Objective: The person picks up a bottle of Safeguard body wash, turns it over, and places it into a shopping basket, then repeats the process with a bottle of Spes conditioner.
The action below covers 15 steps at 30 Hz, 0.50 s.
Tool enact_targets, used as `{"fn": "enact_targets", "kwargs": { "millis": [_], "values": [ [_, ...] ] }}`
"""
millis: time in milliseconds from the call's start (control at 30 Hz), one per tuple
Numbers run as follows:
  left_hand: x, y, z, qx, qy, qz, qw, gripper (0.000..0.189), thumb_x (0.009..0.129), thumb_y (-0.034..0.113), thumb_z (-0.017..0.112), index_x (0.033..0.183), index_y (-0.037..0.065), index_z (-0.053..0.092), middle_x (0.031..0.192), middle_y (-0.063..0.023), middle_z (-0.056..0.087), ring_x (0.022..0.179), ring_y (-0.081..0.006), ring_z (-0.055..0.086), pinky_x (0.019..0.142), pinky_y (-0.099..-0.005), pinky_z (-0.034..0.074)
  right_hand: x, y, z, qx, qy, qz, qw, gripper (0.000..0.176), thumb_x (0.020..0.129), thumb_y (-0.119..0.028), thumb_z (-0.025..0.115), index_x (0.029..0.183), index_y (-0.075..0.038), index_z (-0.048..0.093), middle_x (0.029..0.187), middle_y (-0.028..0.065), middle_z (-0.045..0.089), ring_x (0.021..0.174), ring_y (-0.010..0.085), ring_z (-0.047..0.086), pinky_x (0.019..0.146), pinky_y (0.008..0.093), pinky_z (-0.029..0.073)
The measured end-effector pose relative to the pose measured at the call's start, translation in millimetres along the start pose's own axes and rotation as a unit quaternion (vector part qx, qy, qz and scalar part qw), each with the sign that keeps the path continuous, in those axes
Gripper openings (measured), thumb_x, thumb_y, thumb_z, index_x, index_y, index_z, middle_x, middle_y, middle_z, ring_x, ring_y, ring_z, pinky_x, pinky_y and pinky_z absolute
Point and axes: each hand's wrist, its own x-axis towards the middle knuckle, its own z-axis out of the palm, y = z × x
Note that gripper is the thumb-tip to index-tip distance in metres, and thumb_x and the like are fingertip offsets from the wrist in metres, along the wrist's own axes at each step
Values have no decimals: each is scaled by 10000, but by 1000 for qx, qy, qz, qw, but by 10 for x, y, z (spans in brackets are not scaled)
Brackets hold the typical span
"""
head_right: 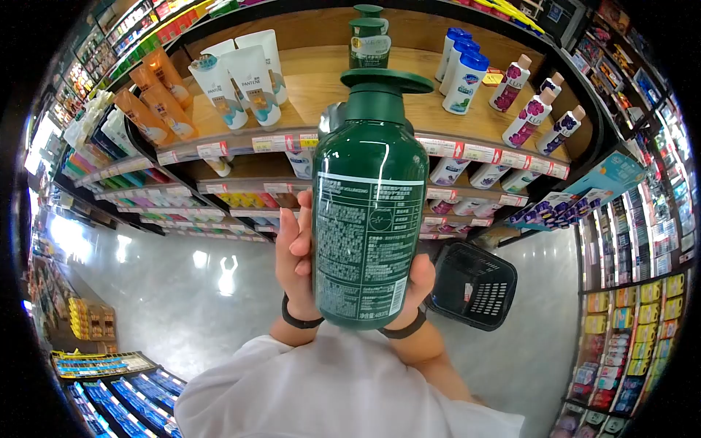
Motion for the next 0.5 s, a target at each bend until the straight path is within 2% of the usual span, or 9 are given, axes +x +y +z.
{"fn": "enact_targets", "kwargs": {
  "millis": [33,67,100,167,200,233,333,400,500],
  "values": [
    [9,-4,7,-9,-8,5,1000,550,941,399,373,1318,-1,362,723,139,428,475,73,245,421,-85,200,33,-3,5,19,-5,-11,1000,990,730,-755,414,1362,-4,285,1086,302,490,892,368,530,787,427,475],
    [36,-21,-49,-52,-44,18,998,537,941,391,375,1302,-6,363,783,109,463,484,71,258,427,-82,215,61,-49,-56,-69,-14,14,997,985,738,-731,440,1374,0,260,1141,298,464,919,376,523,780,441,480],
    [42,-28,-44,-52,-44,20,997,537,941,391,375,1302,-6,363,783,109,463,484,71,258,427,-82,215,59,-44,-51,-69,-16,16,997,985,738,-731,440,1374,0,260,1141,298,464,919,376,523,780,441,480],
    [73,-6,41,89,39,46,994,504,942,381,372,1265,-5,394,842,59,492,488,65,268,430,-80,220,51,-29,9,45,8,-32,998,988,745,-702,468,1386,11,226,1262,288,396,961,377,514,779,458,482],
    [44,41,-6,48,5,61,997,401,933,276,422,1229,5,419,923,-1,503,535,50,331,427,-80,263,5,-58,-66,28,-1,-17,999,988,756,-680,479,1395,20,197,1367,268,306,993,381,504,777,471,484],
    [55,52,-5,47,5,58,997,401,933,276,422,1229,5,419,923,-1,503,535,50,331,427,-80,263,4,-67,-64,27,1,-18,999,988,756,-680,479,1395,20,197,1367,268,306,993,381,504,777,471,484],
    [95,102,-19,12,-6,107,994,274,873,51,486,1145,41,454,997,-44,485,643,7,440,415,-99,358,-12,-71,-37,7,42,-25,999,990,755,-684,478,1391,24,204,1364,270,307,999,387,502,774,472,486],
    [94,120,-33,11,-12,97,995,263,873,58,490,1134,45,460,992,-43,487,633,7,438,406,-99,353,-2,-71,9,48,53,-28,997,998,744,-704,472,1380,25,227,1282,284,385,965,394,517,772,470,488],
    [91,139,-27,15,-10,88,996,200,876,58,494,1075,48,478,990,-44,493,582,13,422,375,-104,336,-37,-52,-41,26,59,1,998,1000,736,-723,456,1368,24,255,1190,288,458,919,397,537,770,466,488]
  ]
}}
